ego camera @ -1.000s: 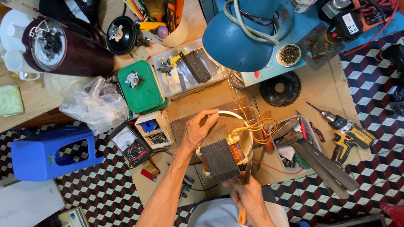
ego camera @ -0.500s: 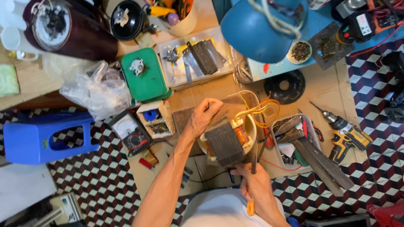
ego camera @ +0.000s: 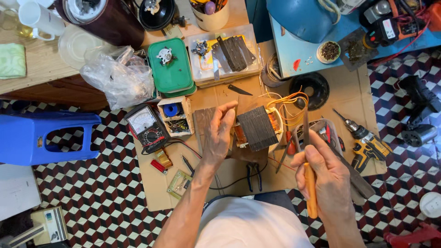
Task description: The person uses a chisel and hammer to separate laminated metal plates from a transformer core, then uses pliers to remove remaining pieces. The person works at a cluttered workbench with various tools and parts visible.
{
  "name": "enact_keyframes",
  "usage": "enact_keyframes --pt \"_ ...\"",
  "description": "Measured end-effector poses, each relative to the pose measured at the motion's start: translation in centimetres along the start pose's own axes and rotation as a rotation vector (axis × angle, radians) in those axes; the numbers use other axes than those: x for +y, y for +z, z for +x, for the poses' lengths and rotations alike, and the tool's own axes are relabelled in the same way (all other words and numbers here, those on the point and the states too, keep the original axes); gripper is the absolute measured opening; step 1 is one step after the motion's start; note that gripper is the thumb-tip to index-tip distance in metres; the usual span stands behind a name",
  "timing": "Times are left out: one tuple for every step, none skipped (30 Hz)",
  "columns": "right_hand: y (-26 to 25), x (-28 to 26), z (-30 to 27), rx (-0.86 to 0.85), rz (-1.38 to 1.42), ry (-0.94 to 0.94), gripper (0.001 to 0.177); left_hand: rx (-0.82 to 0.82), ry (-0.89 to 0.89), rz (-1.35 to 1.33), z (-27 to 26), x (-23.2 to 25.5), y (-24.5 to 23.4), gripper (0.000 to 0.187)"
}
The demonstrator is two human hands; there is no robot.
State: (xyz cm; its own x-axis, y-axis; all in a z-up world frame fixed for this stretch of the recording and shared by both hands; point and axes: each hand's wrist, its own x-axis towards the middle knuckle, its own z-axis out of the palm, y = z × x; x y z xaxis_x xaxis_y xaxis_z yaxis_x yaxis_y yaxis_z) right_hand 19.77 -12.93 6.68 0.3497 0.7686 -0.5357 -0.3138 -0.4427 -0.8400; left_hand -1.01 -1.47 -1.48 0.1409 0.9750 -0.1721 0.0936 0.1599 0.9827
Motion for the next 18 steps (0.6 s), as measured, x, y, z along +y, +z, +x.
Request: enact_keyframes --pt "0.6 -0.4 0.1 -0.007 -0.014 0.008 0.051 0.006 -0.016 -0.032 -0.2 0.0 0.0 0.042" --pt "1.0 -0.8 0.2 -0.014 -0.029 0.016 0.051 0.012 -0.032 -0.064 -0.2 -0.1 0.0 0.042" --pt "1.2 -1.0 0.1 -0.042 -0.024 0.022 0.051 0.017 -0.055 -0.096 -0.6 -0.5 0.1 0.042" --pt "1.2 -1.1 0.0 -0.069 -0.019 0.028 0.050 0.025 -0.047 -0.089 -0.8 -0.8 0.2 0.042" --pt "1.2 -1.3 0.0 -0.098 -0.015 0.034 0.050 0.034 -0.039 -0.081 -1.1 -1.1 0.3 0.043" --pt "1.2 -1.3 0.0 -0.097 -0.012 0.053 0.050 0.044 -0.032 -0.073 -1.4 -1.3 0.6 0.043" --pt "1.3 -1.4 0.1 -0.097 -0.008 0.067 0.049 0.024 -0.078 -0.108 -1.6 -1.4 0.8 0.045" --pt "1.3 -1.5 0.2 -0.097 -0.005 0.081 0.049 0.003 -0.124 -0.143 -2.0 -1.3 1.1 0.047" --pt "1.3 -1.7 0.2 -0.094 -0.019 0.114 0.049 -0.013 -0.171 -0.181 -2.3 -1.3 1.4 0.048" --pt "1.3 -1.7 0.2 -0.092 -0.032 0.146 0.048 0.003 -0.137 -0.153 -2.5 -1.2 1.6 0.051" --pt "1.4 -1.8 0.3 -0.090 -0.046 0.186 0.048 0.021 -0.110 -0.121 -3.0 -1.1 1.7 0.053" --pt "1.4 -1.8 0.7 -0.087 -0.074 0.213 0.047 0.039 -0.084 -0.089 -3.0 -1.0 1.8 0.055" --pt "1.5 -1.9 0.9 -0.082 -0.097 0.242 0.046 0.049 -0.085 -0.061 -2.9 -0.9 1.7 0.056" --pt "1.7 -1.9 1.3 -0.078 -0.121 0.270 0.046 0.058 -0.087 -0.033 -2.7 -0.8 1.5 0.058" --pt "1.6 -1.9 1.4 -0.101 -0.125 0.256 0.046 0.059 -0.101 -0.009 -3.1 -0.6 1.6 0.059" --pt "1.5 -1.9 1.6 -0.124 -0.129 0.242 0.046 0.074 -0.044 0.017 -3.3 -0.5 1.6 0.057" --pt "1.5 -2.0 2.0 -0.146 -0.128 0.220 0.047 0.086 0.022 0.044 -3.1 -0.2 1.6 0.055" --pt "1.4 -2.2 2.2 -0.157 -0.110 0.213 0.047 0.097 0.087 0.071 -2.8 0.2 1.6 0.054"
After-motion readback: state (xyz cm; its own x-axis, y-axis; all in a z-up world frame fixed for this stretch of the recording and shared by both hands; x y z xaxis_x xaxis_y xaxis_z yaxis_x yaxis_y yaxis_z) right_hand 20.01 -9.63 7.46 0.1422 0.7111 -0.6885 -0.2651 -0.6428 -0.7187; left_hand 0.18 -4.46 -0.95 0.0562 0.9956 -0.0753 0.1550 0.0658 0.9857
